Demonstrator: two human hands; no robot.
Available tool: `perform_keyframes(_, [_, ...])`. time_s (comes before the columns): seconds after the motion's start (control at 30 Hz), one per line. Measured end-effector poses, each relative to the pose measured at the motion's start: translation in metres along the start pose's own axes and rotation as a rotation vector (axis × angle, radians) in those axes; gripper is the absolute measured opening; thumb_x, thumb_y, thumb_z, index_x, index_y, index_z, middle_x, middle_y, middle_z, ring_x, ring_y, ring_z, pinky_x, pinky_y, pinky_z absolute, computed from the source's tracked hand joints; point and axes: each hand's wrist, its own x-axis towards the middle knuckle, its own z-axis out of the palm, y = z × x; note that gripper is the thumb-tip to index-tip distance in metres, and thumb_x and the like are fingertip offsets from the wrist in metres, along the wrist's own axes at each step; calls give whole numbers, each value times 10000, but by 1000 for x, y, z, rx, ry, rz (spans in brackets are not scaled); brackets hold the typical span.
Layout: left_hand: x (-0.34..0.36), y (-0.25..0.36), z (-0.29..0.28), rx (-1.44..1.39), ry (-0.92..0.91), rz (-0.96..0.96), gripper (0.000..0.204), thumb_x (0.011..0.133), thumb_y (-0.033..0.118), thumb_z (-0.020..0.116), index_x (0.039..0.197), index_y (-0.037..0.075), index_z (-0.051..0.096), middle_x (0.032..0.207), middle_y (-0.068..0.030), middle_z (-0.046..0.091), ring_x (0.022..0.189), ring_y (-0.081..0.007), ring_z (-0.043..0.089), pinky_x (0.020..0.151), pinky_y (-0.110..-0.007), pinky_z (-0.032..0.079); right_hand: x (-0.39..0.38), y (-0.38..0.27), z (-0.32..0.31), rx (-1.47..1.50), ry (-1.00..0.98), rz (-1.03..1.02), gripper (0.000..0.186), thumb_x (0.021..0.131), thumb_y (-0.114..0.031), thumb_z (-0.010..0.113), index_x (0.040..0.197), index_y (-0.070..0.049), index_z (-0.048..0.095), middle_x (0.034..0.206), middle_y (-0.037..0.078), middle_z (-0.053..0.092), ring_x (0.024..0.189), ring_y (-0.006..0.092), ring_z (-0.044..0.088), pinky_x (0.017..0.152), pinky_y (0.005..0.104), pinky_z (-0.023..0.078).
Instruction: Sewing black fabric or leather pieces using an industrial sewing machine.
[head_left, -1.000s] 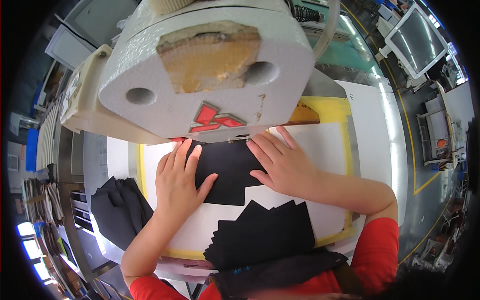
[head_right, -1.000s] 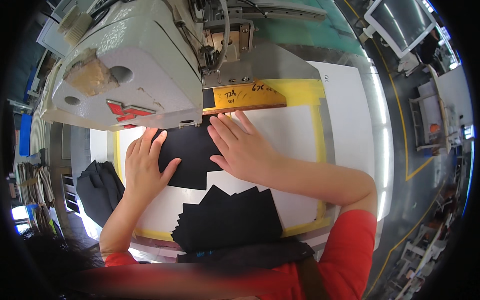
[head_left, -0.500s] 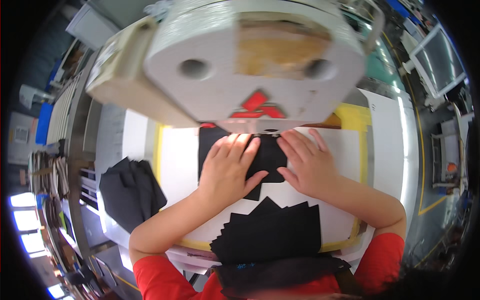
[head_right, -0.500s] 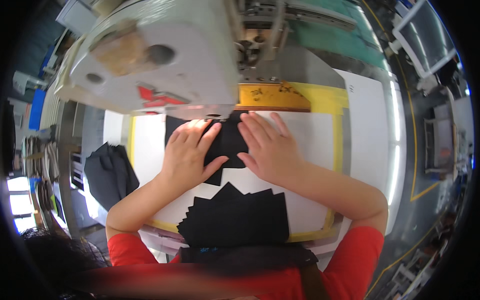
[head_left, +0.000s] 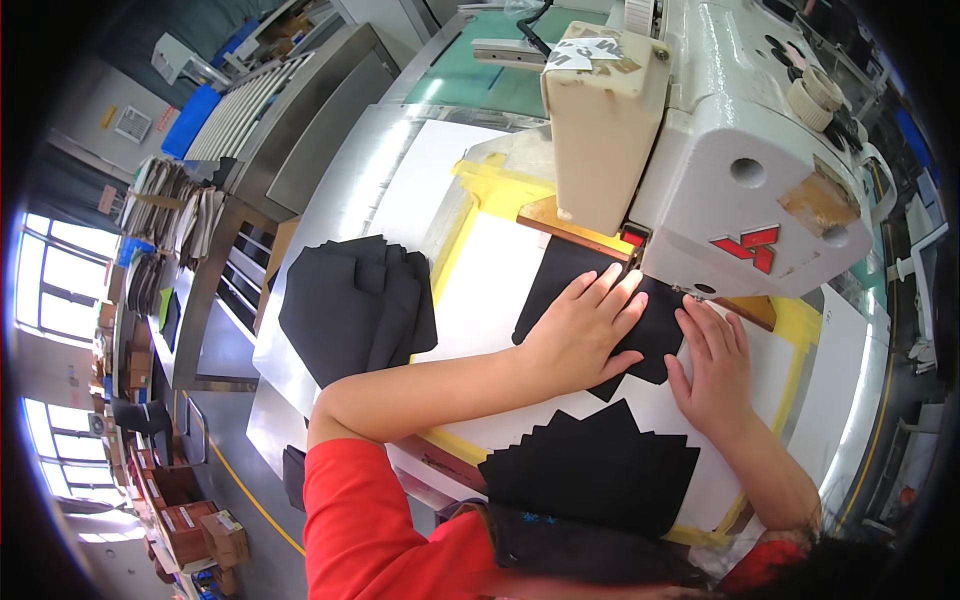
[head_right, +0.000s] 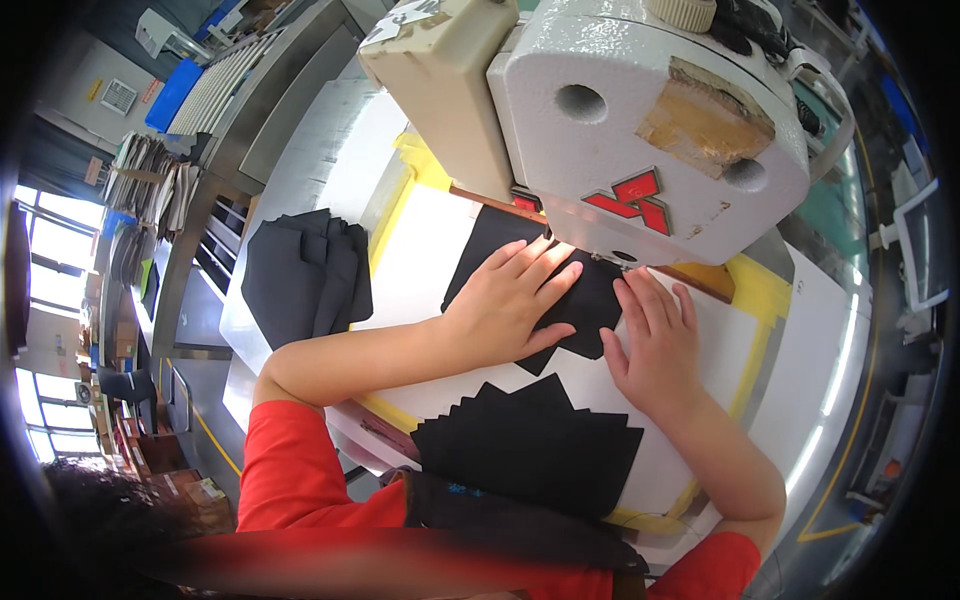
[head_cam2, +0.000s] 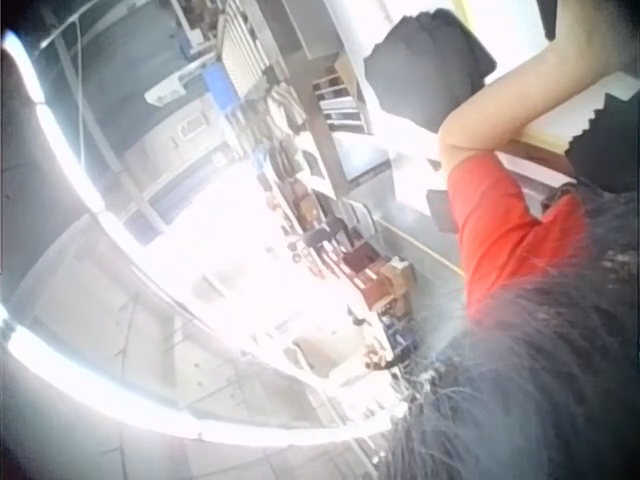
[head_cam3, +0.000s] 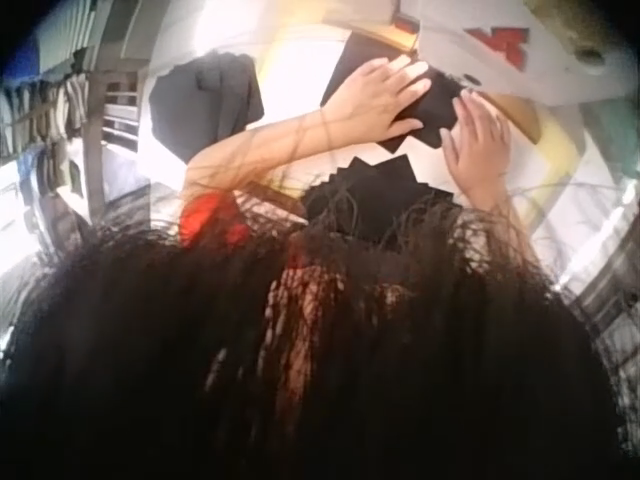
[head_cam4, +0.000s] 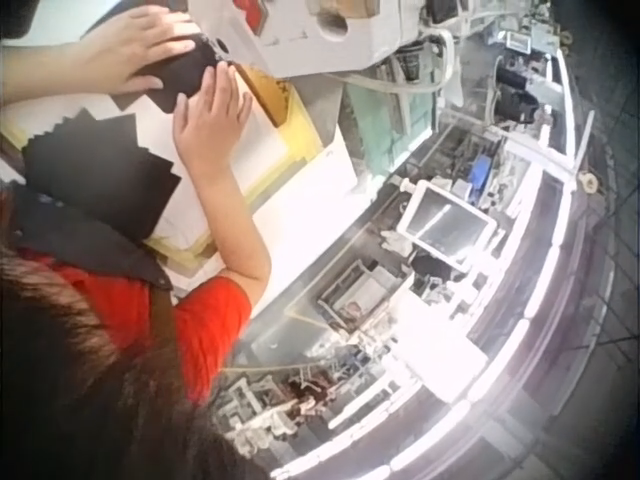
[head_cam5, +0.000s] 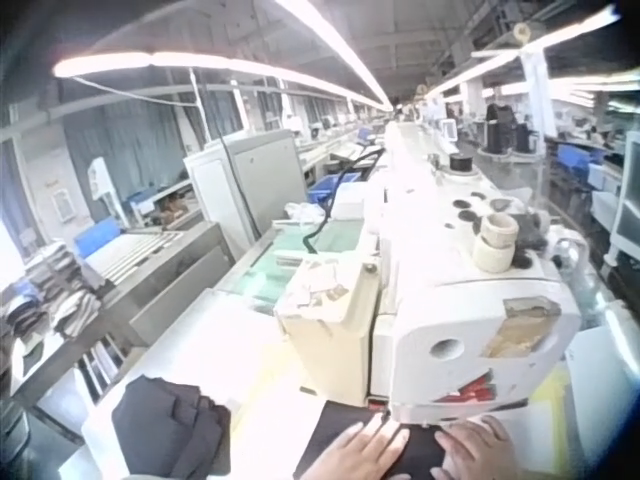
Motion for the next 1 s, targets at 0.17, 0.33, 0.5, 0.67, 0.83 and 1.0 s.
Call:
perform_keyframes(0.17, [3, 0, -2, -13, 5, -10, 590, 863, 444, 610, 1271, 26, 530, 1308, -174, 495, 1218, -325, 468, 1036, -428, 358, 3, -1, -3, -12, 29, -34, 495, 802, -190, 664, 1238, 7, 539, 1302, 135, 510, 1246, 284, 475, 1071, 481, 304])
perform_keyframes(0.33, [4, 1, -7, -34, 7, -34, 585, 844, 417, 638, 1264, 26, 524, 1315, -179, 494, 1246, -335, 458, 1039, -430, 362, 8, -7, -4, 19, 50, -47, 463, 793, -170, 661, 1214, -11, 553, 1279, 128, 518, 1200, 291, 496, 1059, 483, 320])
perform_keyframes(0.5, [-7, -4, -19, -113, -6, -57, 565, 858, 379, 640, 1303, 61, 497, 1369, -157, 475, 1281, -318, 460, 1058, -435, 353, 10, -10, -5, 8, 46, -77, 425, 787, -155, 663, 1185, -38, 572, 1273, 115, 522, 1190, 289, 500, 1048, 490, 329])
perform_keyframes(0.67, [-53, -23, -85, -102, 60, -369, 450, 757, 200, 773, 1162, 94, 610, 1170, -88, 611, 1055, -286, 596, 900, -397, 453, 4, -4, -10, 93, 46, -86, 401, 750, -91, 673, 1141, -41, 598, 1263, 119, 538, 1218, 313, 497, 1049, 484, 337])
perform_keyframes(0.83, [-159, -70, -118, 242, 171, -983, 346, 700, 234, 819, 843, 48, 564, 805, -90, 543, 755, -291, 554, 710, -388, 438, 11, -21, -10, 190, 14, -251, 465, 747, -150, 715, 1181, -42, 587, 1328, 133, 514, 1275, 322, 463, 1062, 483, 326])
perform_keyframes(1.0, [-189, -84, -116, -42, 100, -1066, 341, 840, 247, 710, 776, -5, 489, 743, -129, 458, 665, -311, 479, 617, -368, 399, 46, -60, 13, 232, -108, -259, 550, 781, -274, 741, 1241, -26, 569, 1383, 147, 492, 1303, 322, 446, 1075, 478, 324])
